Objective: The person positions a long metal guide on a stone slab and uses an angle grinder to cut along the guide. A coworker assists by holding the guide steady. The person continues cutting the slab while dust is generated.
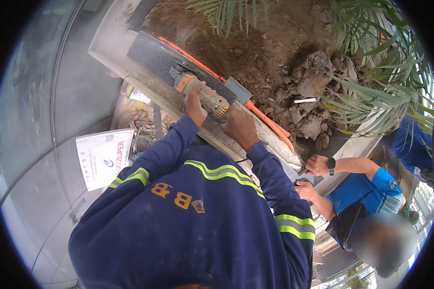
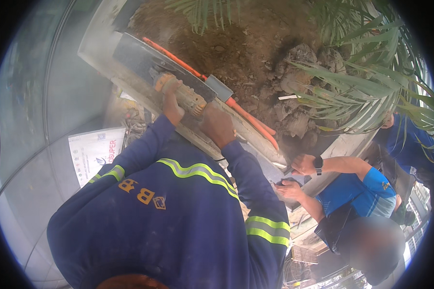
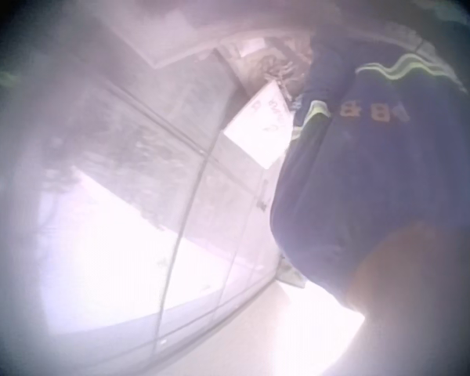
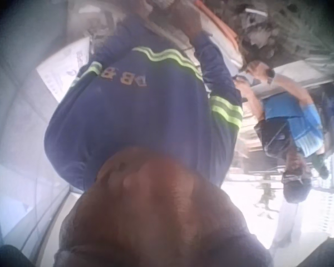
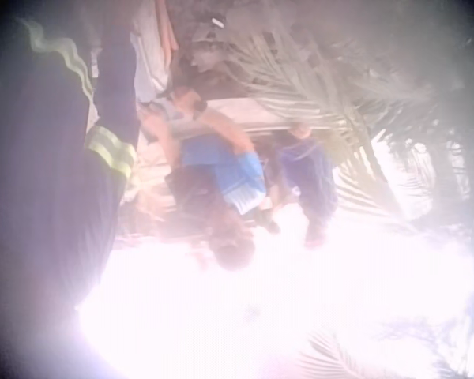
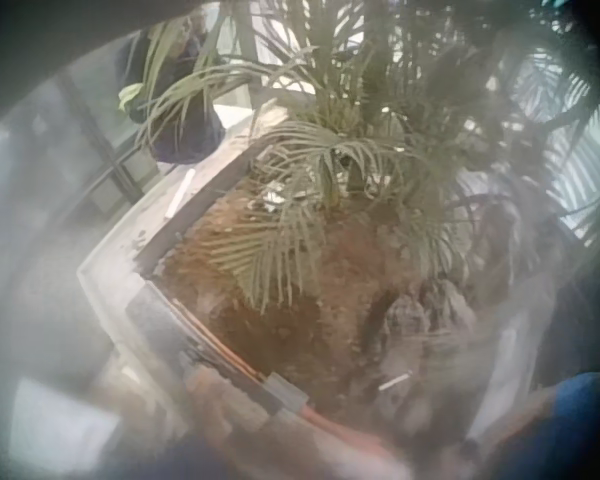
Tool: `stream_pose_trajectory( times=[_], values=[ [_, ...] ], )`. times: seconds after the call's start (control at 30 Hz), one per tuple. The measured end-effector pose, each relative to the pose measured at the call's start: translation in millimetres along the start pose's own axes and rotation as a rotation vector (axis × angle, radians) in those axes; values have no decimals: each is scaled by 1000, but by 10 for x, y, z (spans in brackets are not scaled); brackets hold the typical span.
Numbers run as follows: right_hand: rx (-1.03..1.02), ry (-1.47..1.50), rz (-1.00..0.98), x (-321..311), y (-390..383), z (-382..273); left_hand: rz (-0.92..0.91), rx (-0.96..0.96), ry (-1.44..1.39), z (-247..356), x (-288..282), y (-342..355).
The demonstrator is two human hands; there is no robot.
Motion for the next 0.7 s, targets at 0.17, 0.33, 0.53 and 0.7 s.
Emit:
stream_pose_trajectory(
  times=[0.17, 0.33, 0.53, 0.7],
  values=[
    [102, -21, -82, -173, -590, 94, -125, 457, 444, -276, 73, -416],
    [110, -74, -77, -257, -795, 116, -190, 542, 765, -664, -130, -327],
    [-7, -56, 15, -117, -320, 84, 36, -209, -151, -276, 50, -133],
    [9, -37, -12, -86, -199, 40, -148, 91, 95, -212, -70, -34]
  ],
)
Point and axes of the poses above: each hand's wrist, its own y-axis towards the middle knuckle, its own x-axis out of the palm, z = x × y, the point moved 6 cm from there along y, towards the middle knuckle, and after that the axes turned 9 degrees about -x, right-handed, at the moved point
